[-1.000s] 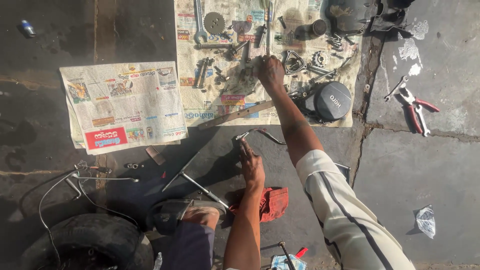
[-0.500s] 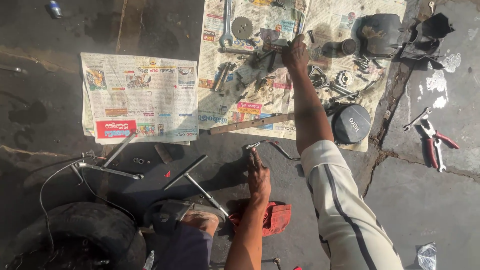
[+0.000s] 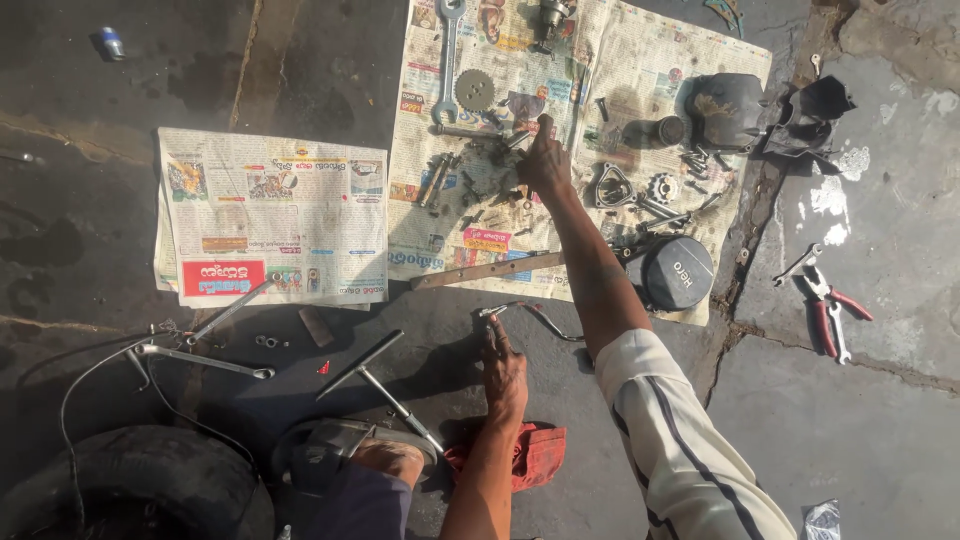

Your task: The recorder is assembling or repairing parts within a motorcycle engine block using various hand tools.

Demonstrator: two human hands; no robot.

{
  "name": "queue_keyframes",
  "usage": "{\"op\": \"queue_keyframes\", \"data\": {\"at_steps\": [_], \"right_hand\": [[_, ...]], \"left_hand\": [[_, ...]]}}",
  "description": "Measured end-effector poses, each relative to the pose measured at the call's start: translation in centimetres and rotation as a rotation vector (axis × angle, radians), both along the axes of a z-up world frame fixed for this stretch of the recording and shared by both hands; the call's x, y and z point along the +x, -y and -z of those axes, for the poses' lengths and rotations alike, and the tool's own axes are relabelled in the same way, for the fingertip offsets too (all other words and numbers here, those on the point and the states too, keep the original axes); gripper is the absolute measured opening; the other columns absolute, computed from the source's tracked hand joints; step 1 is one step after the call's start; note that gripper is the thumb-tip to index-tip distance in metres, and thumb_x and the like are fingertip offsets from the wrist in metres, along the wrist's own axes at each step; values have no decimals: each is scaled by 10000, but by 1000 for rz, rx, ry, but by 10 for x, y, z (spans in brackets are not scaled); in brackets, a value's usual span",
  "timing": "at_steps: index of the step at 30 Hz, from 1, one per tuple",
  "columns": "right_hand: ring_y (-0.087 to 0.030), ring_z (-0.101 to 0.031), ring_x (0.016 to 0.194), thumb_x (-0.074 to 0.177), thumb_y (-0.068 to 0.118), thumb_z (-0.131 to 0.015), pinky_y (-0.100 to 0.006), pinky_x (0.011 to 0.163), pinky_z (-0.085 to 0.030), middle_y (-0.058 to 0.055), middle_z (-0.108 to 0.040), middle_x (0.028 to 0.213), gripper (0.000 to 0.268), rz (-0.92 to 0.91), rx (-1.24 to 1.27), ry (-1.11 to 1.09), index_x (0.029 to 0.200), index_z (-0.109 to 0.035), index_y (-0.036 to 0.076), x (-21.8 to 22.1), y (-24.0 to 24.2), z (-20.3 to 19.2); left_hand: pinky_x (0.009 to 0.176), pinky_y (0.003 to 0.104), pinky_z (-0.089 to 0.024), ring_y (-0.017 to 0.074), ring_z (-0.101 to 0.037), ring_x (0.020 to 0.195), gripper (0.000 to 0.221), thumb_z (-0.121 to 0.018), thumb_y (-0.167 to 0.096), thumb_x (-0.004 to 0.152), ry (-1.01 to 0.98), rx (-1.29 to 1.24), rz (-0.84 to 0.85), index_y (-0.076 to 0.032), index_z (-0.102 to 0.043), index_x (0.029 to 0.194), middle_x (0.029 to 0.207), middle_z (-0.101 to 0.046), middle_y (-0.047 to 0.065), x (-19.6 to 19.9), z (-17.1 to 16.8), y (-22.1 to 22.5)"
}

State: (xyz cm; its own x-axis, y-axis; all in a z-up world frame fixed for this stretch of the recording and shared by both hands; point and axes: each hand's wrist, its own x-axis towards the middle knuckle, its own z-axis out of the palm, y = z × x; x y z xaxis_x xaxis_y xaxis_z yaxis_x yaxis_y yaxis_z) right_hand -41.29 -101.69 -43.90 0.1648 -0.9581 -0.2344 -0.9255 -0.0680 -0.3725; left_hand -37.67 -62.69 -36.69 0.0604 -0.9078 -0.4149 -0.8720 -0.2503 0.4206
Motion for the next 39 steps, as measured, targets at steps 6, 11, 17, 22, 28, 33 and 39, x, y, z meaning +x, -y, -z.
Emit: {"op": "queue_keyframes", "data": {"at_steps": [6,11,17,22,28,33,39], "right_hand": [[-243,-632,488,998,95,-636,-361,396,-462,-111,-701,714,322,-236,16,-26,1279,-487,139,2,-2,-8],[-208,-683,563,964,121,-692,-330,465,-506,-114,-734,731,86,-167,-43,108,1026,-653,76,-18,11,15],[-165,-728,656,961,73,-684,-301,529,-578,-133,-749,809,91,173,137,929,958,-677,-18,-14,-76,-87],[-150,-691,608,900,85,-697,-274,457,-512,-134,-745,785,174,289,97,783,1044,-686,-12,-5,-88,-88],[-277,-694,623,913,187,-783,-391,475,-552,-193,-701,788,356,252,122,499,985,-687,-148,31,-44,-42],[-204,-733,656,911,405,-804,-348,653,-583,-140,-730,725,462,188,88,30,860,-707,-44,34,-2,4],[-181,-667,581,879,279,-802,-359,524,-533,-130,-720,714,360,272,60,116,884,-615,-28,16,-2,-22]], "left_hand": [[1026,410,-544,420,-495,1346,75,-779,19,806,47,-17,14,-10,-814,864,1640,-234,279,0,6,-1],[1007,389,-555,418,-522,1323,59,-778,16,810,51,-58,-8,-14,-816,845,1638,-254,281,0,4,7],[971,377,-567,401,-532,1321,80,-756,6,832,95,-20,21,-46,-815,848,1639,-274,271,4,-6,2],[1035,336,-549,310,-494,1392,87,-711,-15,883,8,-149,-91,-5,-798,878,1673,-247,175,7,13,-15],[917,290,-583,277,-504,1357,407,-652,-44,966,-106,-257,-226,49,-665,1361,1717,-138,96,-9,46,-44],[969,301,-581,248,-497,1389,236,-679,-2,903,-117,-144,-196,21,-738,1131,1714,-103,40,-8,50,-26],[968,272,-582,251,-452,1449,164,-689,15,904,-154,-13,-118,-44,-781,1026,1728,-74,18,13,14,-8]]}}
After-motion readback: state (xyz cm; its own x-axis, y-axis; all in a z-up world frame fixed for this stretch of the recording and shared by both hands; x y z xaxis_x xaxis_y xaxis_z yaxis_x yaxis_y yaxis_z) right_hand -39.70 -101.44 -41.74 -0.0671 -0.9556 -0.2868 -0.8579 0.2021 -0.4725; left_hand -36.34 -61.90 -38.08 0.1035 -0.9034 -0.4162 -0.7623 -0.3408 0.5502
